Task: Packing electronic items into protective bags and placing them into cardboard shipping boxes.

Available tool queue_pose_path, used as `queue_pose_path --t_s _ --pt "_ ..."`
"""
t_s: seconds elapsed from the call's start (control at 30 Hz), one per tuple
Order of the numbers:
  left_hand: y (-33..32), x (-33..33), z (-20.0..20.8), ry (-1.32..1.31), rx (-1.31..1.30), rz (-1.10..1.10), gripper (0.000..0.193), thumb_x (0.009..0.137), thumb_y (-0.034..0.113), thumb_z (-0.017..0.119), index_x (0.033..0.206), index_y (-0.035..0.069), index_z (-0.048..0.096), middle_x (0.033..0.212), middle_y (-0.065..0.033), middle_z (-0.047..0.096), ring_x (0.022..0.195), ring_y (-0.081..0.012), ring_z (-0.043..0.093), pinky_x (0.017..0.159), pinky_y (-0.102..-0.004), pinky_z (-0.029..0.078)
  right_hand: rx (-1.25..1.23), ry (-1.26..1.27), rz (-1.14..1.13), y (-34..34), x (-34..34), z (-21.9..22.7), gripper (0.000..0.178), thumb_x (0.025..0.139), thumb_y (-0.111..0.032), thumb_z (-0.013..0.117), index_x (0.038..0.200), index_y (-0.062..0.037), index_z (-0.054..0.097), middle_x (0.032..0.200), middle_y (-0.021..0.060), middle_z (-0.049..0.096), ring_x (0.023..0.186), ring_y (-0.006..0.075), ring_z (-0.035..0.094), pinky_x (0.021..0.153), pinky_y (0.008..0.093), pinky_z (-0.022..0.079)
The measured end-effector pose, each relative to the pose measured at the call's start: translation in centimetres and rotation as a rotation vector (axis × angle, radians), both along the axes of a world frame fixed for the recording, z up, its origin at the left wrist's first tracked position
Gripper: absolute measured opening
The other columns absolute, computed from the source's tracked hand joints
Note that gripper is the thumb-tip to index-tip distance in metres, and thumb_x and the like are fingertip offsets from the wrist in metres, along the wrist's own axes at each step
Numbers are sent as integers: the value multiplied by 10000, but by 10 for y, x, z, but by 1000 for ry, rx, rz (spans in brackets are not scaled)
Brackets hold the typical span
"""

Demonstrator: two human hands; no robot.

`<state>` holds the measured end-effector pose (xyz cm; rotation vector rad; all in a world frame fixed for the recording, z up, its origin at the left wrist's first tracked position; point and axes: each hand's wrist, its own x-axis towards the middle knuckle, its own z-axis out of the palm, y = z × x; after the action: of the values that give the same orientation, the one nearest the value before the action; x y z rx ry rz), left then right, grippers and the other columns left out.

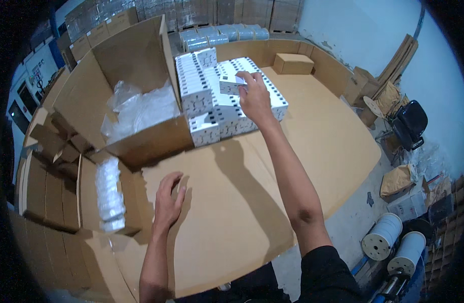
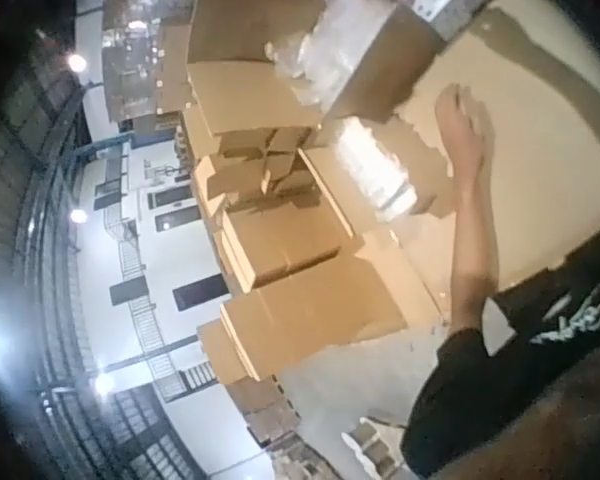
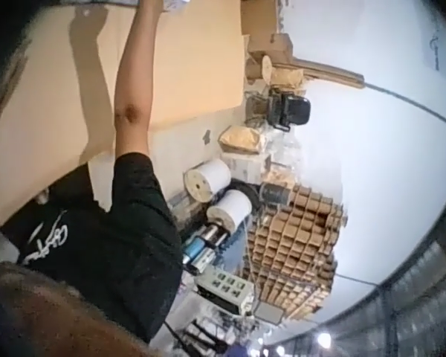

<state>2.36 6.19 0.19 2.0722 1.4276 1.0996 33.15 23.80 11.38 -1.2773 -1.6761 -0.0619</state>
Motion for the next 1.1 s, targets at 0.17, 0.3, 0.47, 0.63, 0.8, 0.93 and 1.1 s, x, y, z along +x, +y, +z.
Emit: queue_pose_path --t_s 0.17,0.3,0.47,0.63,0.8,0.93,1.1 --pt "2 -10 -2 -313 -163 15 342 957 97 634 1282 12 572 1103 -143 674 1011 -232 676 915 -358 547 -139 60 130 -94 -39 -20 321 870 10 631 1182 -65 617 1100 173 590 984 365 638 805 457 534" --pt "4 -26 5 -775 -513 -81 325 1053 227 541 1335 65 529 993 -106 695 837 -151 695 758 -309 585 -205 2 355 -133 -97 -46 324 843 63 640 1153 -19 597 1066 161 579 931 342 623 718 388 558" --pt "6 -34 1 -1006 -573 -78 339 1098 347 426 1306 100 527 1009 -104 666 812 -144 673 730 -296 583 -310 77 506 -149 -152 -69 295 826 37 618 1113 -27 591 1119 177 579 1030 398 603 871 443 509" --pt "18 -47 -7 -865 -404 48 279 1070 196 475 1331 112 525 1025 -84 659 823 -131 660 754 -287 568 -442 502 629 -139 -167 -103 248 865 39 625 1113 18 618 1319 145 511 1040 192 644 787 294 546" --pt "17 -34 -5 -798 -292 107 506 969 -30 533 1448 103 438 1084 -124 656 953 -149 653 846 -294 541 -450 650 555 -122 -165 -132 156 910 0 656 1048 18 587 1111 135 620 917 157 676 766 284 552" --pt "18 -36 -9 -529 -142 194 456 959 62 590 1404 45 491 1164 -159 680 1033 -239 689 890 -355 549 -449 530 441 -118 -164 -133 211 893 4 687 1038 7 534 892 109 673 875 186 695 791 316 556" --pt "7 -37 -2 -332 -215 244 319 967 62 586 1278 -8 571 1185 -218 663 1100 -321 674 939 -410 534 -512 405 433 -124 -158 -125 292 889 16 692 1119 15 512 1023 162 683 1002 223 689 898 345 540"
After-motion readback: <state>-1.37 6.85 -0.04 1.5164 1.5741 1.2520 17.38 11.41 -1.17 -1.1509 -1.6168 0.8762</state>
